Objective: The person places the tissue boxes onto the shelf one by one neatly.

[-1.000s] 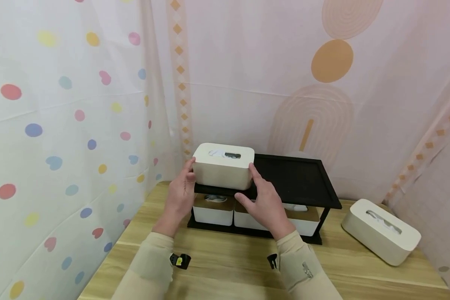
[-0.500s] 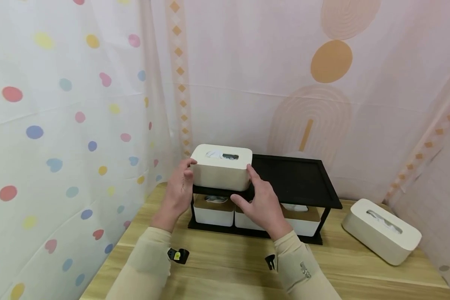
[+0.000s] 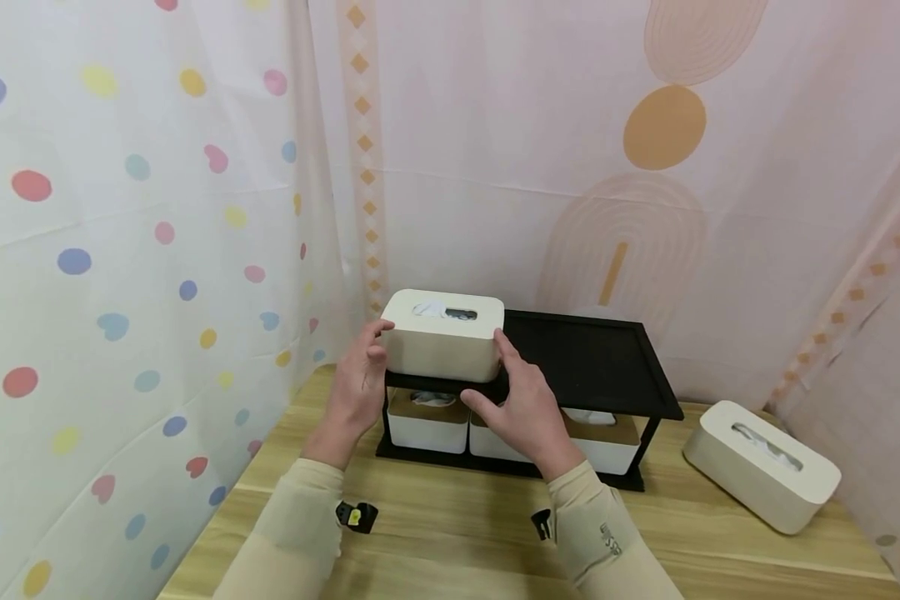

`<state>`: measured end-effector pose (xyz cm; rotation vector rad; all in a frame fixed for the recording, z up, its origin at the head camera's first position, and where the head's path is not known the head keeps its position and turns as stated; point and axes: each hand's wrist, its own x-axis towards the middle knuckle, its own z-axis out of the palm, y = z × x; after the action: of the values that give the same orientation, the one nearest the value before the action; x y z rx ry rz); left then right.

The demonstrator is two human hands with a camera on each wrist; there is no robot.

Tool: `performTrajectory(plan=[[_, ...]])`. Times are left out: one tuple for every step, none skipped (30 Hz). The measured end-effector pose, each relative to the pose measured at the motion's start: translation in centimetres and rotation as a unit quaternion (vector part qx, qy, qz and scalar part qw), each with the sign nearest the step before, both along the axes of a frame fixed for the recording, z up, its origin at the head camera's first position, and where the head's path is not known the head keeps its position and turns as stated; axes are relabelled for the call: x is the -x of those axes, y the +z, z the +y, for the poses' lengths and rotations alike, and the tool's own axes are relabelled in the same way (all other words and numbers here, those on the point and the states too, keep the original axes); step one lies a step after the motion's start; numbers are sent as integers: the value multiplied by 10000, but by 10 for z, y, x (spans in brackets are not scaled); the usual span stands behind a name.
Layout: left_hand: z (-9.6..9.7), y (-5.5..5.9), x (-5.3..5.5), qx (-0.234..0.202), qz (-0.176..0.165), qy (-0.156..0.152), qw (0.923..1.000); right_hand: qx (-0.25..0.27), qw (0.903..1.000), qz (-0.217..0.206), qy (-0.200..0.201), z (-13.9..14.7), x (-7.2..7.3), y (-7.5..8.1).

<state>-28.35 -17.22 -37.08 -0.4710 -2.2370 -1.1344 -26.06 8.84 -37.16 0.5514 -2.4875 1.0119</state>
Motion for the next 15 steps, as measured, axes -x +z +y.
performTrajectory(plan=[[0, -1, 0, -15, 11, -15, 10000, -3, 10000, 12, 21, 0, 1, 0], [-1, -2, 1, -19, 17, -28, 10000, -10, 10000, 7, 38, 1, 2, -1], [-1, -3, 1, -4, 14, -31, 10000, -19, 10000, -8, 53, 2, 2, -1], [-2, -5, 2, 22, 2, -30, 10000, -40, 10000, -23, 67, 2, 3, -2], [-2, -6, 2, 52, -11, -15, 10000, -70, 9999, -25, 74, 3, 4, -2], [-2, -8, 2, 93, -26, 0, 10000, -99, 9999, -60, 83, 4, 4, -3], [-3, -10, 2, 139, -28, 29, 9999, -132, 9998, -72, 95, 4, 5, -3], [-4, -11, 2, 213, -19, 78, 9997, -169, 9998, -103, 98, 5, 5, -4], [-4, -13, 3, 297, -3, 141, 9995, -199, 9997, -124, 103, 5, 6, -4], [-5, -15, 3, 408, 19, 222, 9989, -240, 9996, -127, 105, 6, 6, -4], [-6, -17, 3, 530, 52, 315, 9981, -265, 9995, -126, 106, 6, 7, -4], [-7, -18, 3, 668, 84, 407, 9969, -288, 9994, -130, 109, 6, 7, -3], [-8, -19, 4, 806, 113, 508, 9954, -323, 9994, -93, 102, 6, 7, -3], [-8, -20, 4, 940, 126, 600, 9937, -370, 9993, -62, 83, 6, 8, -3], [-9, -21, 4, 1050, 134, 672, 9921, -414, 9991, -10, 69, 6, 8, -2]])
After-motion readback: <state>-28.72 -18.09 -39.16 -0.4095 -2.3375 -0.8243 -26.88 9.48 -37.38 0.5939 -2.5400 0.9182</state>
